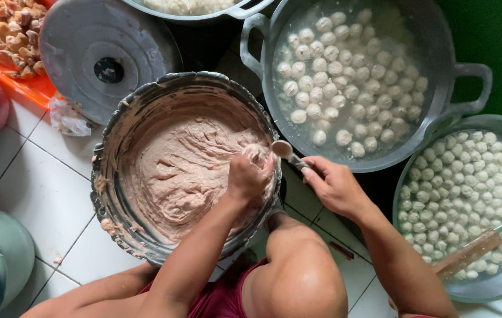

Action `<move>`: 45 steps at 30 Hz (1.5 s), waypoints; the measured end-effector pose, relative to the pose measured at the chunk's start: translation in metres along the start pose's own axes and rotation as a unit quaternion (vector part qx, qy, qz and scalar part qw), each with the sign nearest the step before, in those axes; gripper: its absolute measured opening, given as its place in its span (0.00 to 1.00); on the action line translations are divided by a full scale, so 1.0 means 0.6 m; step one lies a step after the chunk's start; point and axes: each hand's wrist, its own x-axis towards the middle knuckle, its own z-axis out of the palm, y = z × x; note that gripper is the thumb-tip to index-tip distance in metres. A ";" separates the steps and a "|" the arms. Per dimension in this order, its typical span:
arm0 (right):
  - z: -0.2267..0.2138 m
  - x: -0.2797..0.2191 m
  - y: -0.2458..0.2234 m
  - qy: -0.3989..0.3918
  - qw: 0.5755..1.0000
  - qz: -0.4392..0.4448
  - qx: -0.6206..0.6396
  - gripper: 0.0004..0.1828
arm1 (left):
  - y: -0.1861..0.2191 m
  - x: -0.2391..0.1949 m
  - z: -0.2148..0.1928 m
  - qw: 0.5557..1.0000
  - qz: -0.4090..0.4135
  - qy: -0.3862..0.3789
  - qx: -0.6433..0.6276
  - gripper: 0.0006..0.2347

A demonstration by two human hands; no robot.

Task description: The person scoops a thick pink paste from a large bowl using a spoon, forms small balls, and drops them into a pot of boiling water. The process is repeated continuously as the balls cook and accumulate in the pot.

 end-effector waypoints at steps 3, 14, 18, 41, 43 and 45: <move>0.015 -0.008 -0.020 -0.013 0.997 -0.068 -0.013 0.20 | 0.019 0.005 -0.003 0.998 0.026 0.041 -0.045 0.10; 0.026 0.006 0.019 -0.123 0.986 -0.015 0.110 0.20 | -0.009 -0.001 0.013 0.994 -0.033 -0.019 0.099 0.12; 0.002 0.020 0.038 0.008 0.999 -0.036 0.033 0.22 | -0.012 -0.001 0.017 0.971 -0.018 0.063 0.232 0.17; 0.023 0.035 0.036 -0.120 0.988 -0.017 0.093 0.18 | -0.028 0.044 0.000 0.962 -0.124 -0.123 0.209 0.15; 0.011 0.042 0.044 -0.069 0.994 -0.009 0.079 0.19 | -0.039 0.049 -0.004 0.948 -0.145 -0.120 0.255 0.20; -0.003 0.051 0.049 0.009 1.000 -0.008 -0.005 0.20 | -0.044 0.037 0.007 0.957 -0.098 -0.031 0.270 0.18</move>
